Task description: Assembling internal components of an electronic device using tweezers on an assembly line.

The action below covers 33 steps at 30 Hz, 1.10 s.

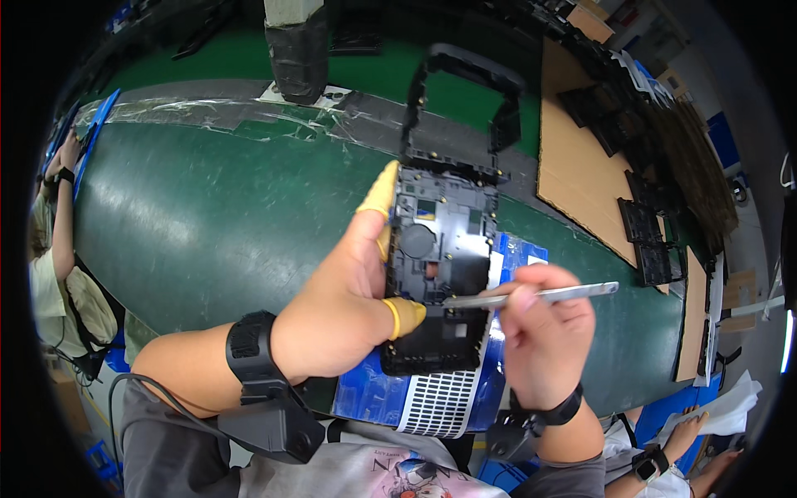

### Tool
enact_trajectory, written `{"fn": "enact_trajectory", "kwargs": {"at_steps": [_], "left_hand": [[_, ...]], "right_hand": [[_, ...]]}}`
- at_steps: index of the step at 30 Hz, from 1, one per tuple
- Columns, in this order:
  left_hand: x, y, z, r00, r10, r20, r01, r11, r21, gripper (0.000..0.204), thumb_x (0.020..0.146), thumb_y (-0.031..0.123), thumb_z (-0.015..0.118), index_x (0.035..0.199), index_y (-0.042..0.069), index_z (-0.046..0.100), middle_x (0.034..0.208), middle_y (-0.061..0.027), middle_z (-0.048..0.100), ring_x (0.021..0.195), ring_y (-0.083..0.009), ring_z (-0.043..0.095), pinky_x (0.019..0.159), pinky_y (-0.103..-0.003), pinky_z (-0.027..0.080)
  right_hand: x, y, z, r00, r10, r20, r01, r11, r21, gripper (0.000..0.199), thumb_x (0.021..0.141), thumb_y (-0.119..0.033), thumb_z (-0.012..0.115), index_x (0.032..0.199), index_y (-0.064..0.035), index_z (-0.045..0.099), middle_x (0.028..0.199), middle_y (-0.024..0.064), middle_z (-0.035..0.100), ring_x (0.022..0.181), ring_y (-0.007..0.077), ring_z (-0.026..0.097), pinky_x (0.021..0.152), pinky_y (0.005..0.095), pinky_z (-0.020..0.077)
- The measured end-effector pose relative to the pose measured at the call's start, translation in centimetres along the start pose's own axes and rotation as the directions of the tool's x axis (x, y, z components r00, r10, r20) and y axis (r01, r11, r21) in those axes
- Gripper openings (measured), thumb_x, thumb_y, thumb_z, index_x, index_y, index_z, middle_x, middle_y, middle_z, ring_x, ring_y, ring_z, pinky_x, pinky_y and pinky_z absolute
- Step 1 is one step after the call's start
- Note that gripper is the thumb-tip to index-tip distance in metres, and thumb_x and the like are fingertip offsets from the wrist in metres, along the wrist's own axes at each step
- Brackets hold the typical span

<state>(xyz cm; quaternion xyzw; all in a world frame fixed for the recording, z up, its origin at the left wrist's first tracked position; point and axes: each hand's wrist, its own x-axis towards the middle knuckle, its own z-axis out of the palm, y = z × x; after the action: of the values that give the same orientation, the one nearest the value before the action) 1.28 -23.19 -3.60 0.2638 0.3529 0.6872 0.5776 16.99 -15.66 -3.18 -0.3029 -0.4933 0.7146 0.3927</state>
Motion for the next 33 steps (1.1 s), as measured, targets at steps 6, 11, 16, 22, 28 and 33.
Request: {"fn": "enact_trajectory", "kwargs": {"at_steps": [6,11,16,22,28,33], "left_hand": [[0.8,2.3,-1.6,0.978,0.194,-0.081,-0.187,0.979,0.079,0.078,0.067,-0.004,0.050,0.133,0.012,0.013,0.120,-0.0065,0.039,0.100,-0.0173,0.047,0.082,-0.029,0.042],[1.4,3.0,-2.5,0.961,0.161,-0.223,-0.163,0.987,0.009,0.049,0.087,0.026,0.041,0.130,0.010,0.022,0.117,-0.0072,0.043,0.102,-0.0181,0.048,0.084,-0.034,0.042],[1.2,2.8,-2.4,0.960,0.094,-0.264,-0.122,0.988,-0.090,0.044,0.089,0.031,0.037,0.126,0.009,0.030,0.117,-0.0067,0.044,0.102,-0.0184,0.048,0.084,-0.034,0.043],[1.0,2.7,-2.0,0.963,0.080,-0.259,-0.100,0.993,-0.065,0.041,0.089,0.027,0.035,0.126,0.009,0.030,0.116,-0.0061,0.045,0.101,-0.0175,0.049,0.084,-0.033,0.042],[1.0,1.9,-1.6,0.974,0.075,-0.212,-0.095,0.992,-0.087,0.044,0.088,0.022,0.038,0.128,0.009,0.025,0.116,-0.0061,0.045,0.103,-0.0167,0.047,0.086,-0.033,0.040],[1.1,1.2,-0.8,0.973,0.066,-0.223,-0.105,0.980,-0.169,0.042,0.087,0.011,0.039,0.127,0.010,0.027,0.112,-0.0066,0.047,0.097,-0.0147,0.050,0.081,-0.031,0.044]], "right_hand": [[2.9,1.6,-1.7,0.985,-0.097,-0.140,0.077,0.987,-0.141,0.014,0.073,-0.001,0.059,0.087,0.0017,0.055,0.067,0.0085,0.059,0.048,0.0047,0.046,0.042,0.0152,0.0328],[3.8,2.4,-1.2,0.982,-0.111,-0.150,0.075,0.971,-0.227,0.013,0.074,-0.002,0.058,0.086,0.0023,0.055,0.066,0.0078,0.059,0.051,0.0049,0.050,0.043,0.0151,0.0355],[4.1,2.8,-1.5,0.987,-0.083,-0.138,0.055,0.980,-0.189,0.013,0.075,-0.003,0.058,0.086,0.0027,0.055,0.066,0.0082,0.059,0.051,0.0052,0.050,0.042,0.0150,0.0352],[4.1,2.8,-1.3,0.988,-0.067,-0.136,0.039,0.980,-0.195,0.013,0.075,-0.002,0.058,0.087,0.0028,0.055,0.067,0.0083,0.059,0.050,0.0052,0.049,0.042,0.0152,0.0341],[4.2,2.9,-1.3,0.986,-0.067,-0.155,0.037,0.982,-0.186,0.014,0.075,-0.001,0.058,0.088,0.0030,0.055,0.067,0.0084,0.059,0.050,0.0052,0.049,0.043,0.0157,0.0340],[4.2,2.9,-1.2,0.985,-0.057,-0.161,0.031,0.987,-0.156,0.016,0.075,-0.001,0.058,0.089,0.0033,0.055,0.066,0.0075,0.059,0.051,0.0054,0.049,0.044,0.0157,0.0343]]}}
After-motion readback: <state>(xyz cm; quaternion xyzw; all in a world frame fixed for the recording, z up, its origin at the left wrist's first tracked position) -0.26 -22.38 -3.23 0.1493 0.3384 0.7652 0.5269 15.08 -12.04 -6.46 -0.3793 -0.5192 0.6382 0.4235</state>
